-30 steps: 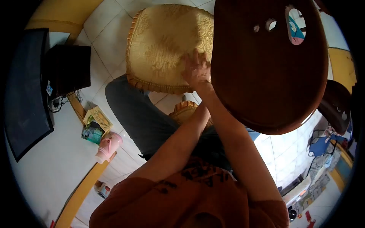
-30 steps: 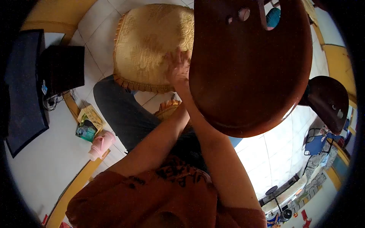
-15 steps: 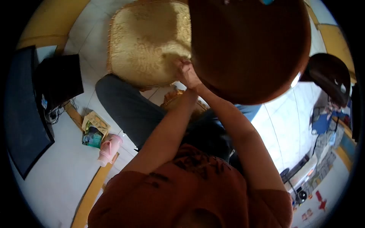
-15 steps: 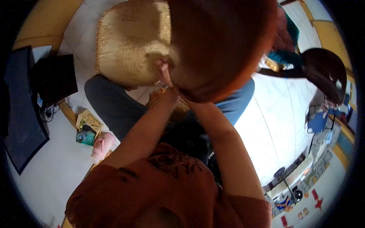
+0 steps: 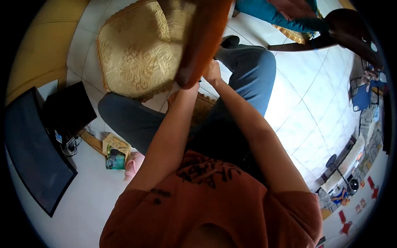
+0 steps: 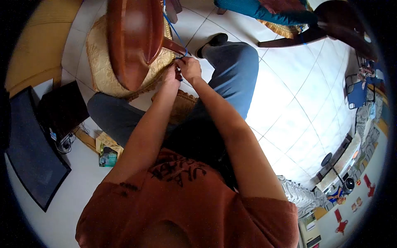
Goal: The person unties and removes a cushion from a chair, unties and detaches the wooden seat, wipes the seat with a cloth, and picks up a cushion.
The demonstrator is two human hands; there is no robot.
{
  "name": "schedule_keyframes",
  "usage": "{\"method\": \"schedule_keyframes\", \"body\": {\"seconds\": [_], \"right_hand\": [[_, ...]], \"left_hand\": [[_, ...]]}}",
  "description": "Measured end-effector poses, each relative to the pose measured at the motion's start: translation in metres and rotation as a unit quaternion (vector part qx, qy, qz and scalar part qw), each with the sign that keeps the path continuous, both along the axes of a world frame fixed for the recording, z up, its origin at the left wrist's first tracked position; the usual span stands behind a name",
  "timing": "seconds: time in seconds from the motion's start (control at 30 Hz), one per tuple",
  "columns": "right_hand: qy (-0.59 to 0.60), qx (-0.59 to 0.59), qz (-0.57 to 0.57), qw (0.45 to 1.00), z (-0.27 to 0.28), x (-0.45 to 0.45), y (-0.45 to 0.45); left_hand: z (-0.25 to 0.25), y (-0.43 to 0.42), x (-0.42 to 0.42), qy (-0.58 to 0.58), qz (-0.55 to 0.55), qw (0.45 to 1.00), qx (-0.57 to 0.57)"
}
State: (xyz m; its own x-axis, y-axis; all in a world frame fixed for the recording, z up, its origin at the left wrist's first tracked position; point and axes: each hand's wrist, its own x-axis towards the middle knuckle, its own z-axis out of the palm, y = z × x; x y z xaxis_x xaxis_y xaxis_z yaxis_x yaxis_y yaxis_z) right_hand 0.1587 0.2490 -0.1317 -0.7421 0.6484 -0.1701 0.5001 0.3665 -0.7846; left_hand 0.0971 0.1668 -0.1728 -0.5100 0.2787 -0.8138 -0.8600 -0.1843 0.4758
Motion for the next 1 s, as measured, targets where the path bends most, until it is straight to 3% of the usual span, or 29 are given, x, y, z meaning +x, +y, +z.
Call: {"method": "schedule_keyframes", "body": {"seconds": [0.03,0.07,0.17,0.2,0.27,0.3,0.37,0.4,0.47,0.53,0.57,0.7,0.77,0.87,1.0], "right_hand": [[-0.038,-0.092,-0.052,0.994,0.030,-0.003,0.002],[-0.038,-0.095,-0.057,0.993,0.025,-0.003,0.002],[0.027,-0.249,-0.099,0.963,0.015,-0.004,0.004],[0.029,-0.251,-0.099,0.963,0.017,-0.003,0.005],[-0.009,-0.150,-0.057,0.987,0.021,-0.003,0.005],[-0.008,-0.150,-0.057,0.987,0.019,-0.003,0.003],[-0.005,-0.031,-0.050,0.998,0.014,-0.002,-0.005],[-0.006,-0.030,-0.052,0.998,0.021,-0.002,-0.005],[-0.013,0.127,-0.011,0.992,0.034,-0.003,-0.004],[-0.005,0.176,0.015,0.984,0.034,-0.001,-0.007],[0.003,0.224,0.041,0.974,0.034,-0.002,-0.008],[-0.018,0.253,0.099,0.962,0.038,-0.001,-0.007],[0.038,0.278,0.112,0.953,0.044,0.000,-0.004],[0.080,0.228,0.086,0.966,0.066,0.002,-0.003],[0.070,0.199,0.049,0.976,0.055,0.003,-0.007]], "left_hand": [[0.013,0.001,0.001,-0.029,-0.012,0.999,-0.023],[0.040,0.006,0.004,-0.039,-0.037,0.998,-0.045],[0.034,-0.001,0.002,-0.063,-0.096,0.993,-0.007],[0.030,-0.006,0.002,-0.063,-0.088,0.994,0.018],[0.023,-0.010,0.001,-0.062,-0.080,0.994,0.042],[0.025,-0.009,0.002,-0.058,-0.071,0.996,0.007],[0.028,-0.009,0.001,-0.055,-0.063,0.996,-0.028],[0.025,-0.013,-0.002,-0.068,-0.073,0.995,-0.011],[0.015,-0.011,-0.001,-0.081,-0.085,0.993,0.007],[0.015,0.002,0.007,-0.095,0.056,0.990,0.091],[0.008,-0.005,0.006,-0.089,0.055,0.984,0.145],[0.045,-0.010,0.002,-0.089,0.010,0.994,0.062],[0.052,-0.020,-0.005,-0.053,-0.096,0.994,-0.023],[0.081,-0.021,-0.009,-0.046,-0.100,0.994,-0.014],[0.076,-0.021,-0.010,-0.048,-0.110,0.992,-0.047]]}}
